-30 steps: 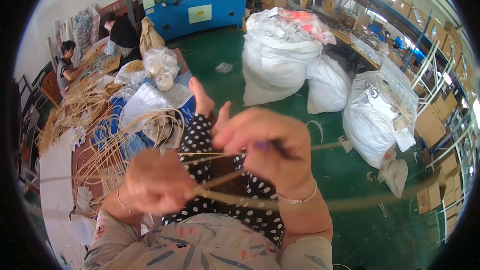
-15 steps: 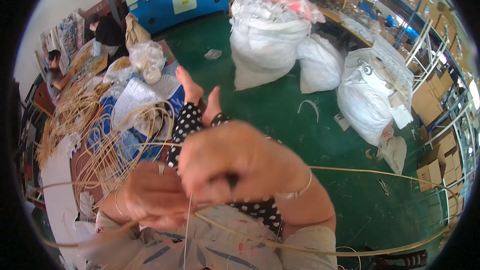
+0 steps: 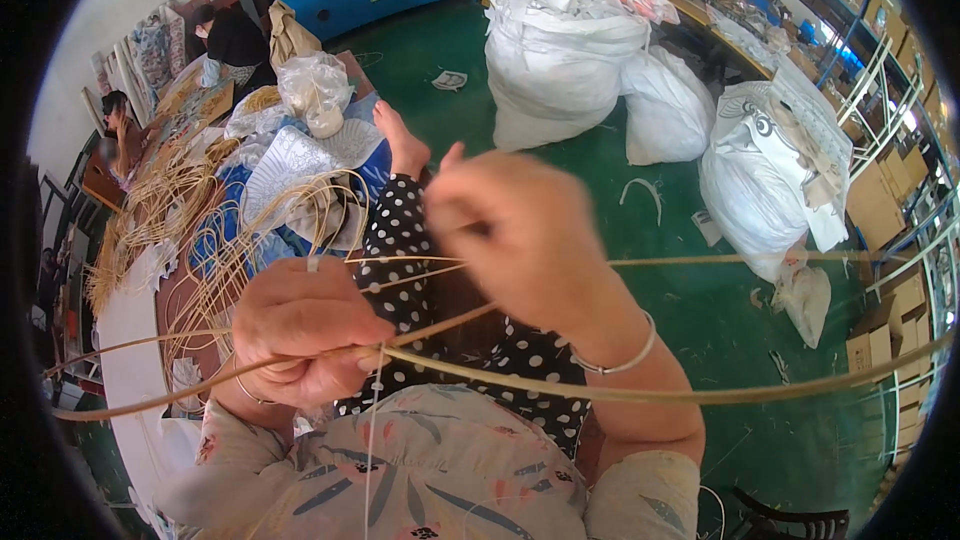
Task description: The person sits on the floor and weaves thin bamboo strips together using a string. They wrap the string around the intersection of the strips to secure them, occasionally using pliers to cut the string. The person works on a single assembly, manipulating the bamboo strips with both hands.
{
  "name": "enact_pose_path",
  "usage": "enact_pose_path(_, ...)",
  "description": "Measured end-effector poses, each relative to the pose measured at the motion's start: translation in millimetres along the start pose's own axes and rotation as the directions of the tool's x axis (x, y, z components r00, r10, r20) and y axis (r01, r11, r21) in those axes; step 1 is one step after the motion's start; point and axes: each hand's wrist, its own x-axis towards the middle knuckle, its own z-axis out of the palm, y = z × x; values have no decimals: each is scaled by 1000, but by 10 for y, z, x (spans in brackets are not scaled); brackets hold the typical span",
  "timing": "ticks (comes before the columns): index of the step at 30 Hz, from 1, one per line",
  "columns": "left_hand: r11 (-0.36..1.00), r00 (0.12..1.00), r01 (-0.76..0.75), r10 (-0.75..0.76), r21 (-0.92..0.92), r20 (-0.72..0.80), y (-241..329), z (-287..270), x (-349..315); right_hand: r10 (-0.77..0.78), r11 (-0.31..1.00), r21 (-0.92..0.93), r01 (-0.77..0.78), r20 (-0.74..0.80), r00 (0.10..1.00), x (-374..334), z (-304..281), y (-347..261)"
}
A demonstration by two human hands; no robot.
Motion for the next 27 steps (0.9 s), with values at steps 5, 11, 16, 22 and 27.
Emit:
enact_pose_path(5,999,989,-19,23,27,-148,1,-66,-12,-352,926,-194,324,-134,926,-568,98,-143)
enact_pose_path(11,999,992,32,-30,10,-121,-19,41,-38,-103,962,248,112,-52,993,-563,465,-39)
enact_pose_path(16,995,996,-37,44,88,-81,-17,66,-41,-394,919,38,392,45,918,-516,313,-110)
enact_pose_path(22,993,998,-33,39,114,-53,-47,124,-53,-236,968,-33,248,207,949,-528,199,-317)
enact_pose_path(27,998,992,-33,41,62,-119,-18,129,-30,-331,911,182,370,-211,920,-576,30,-95)
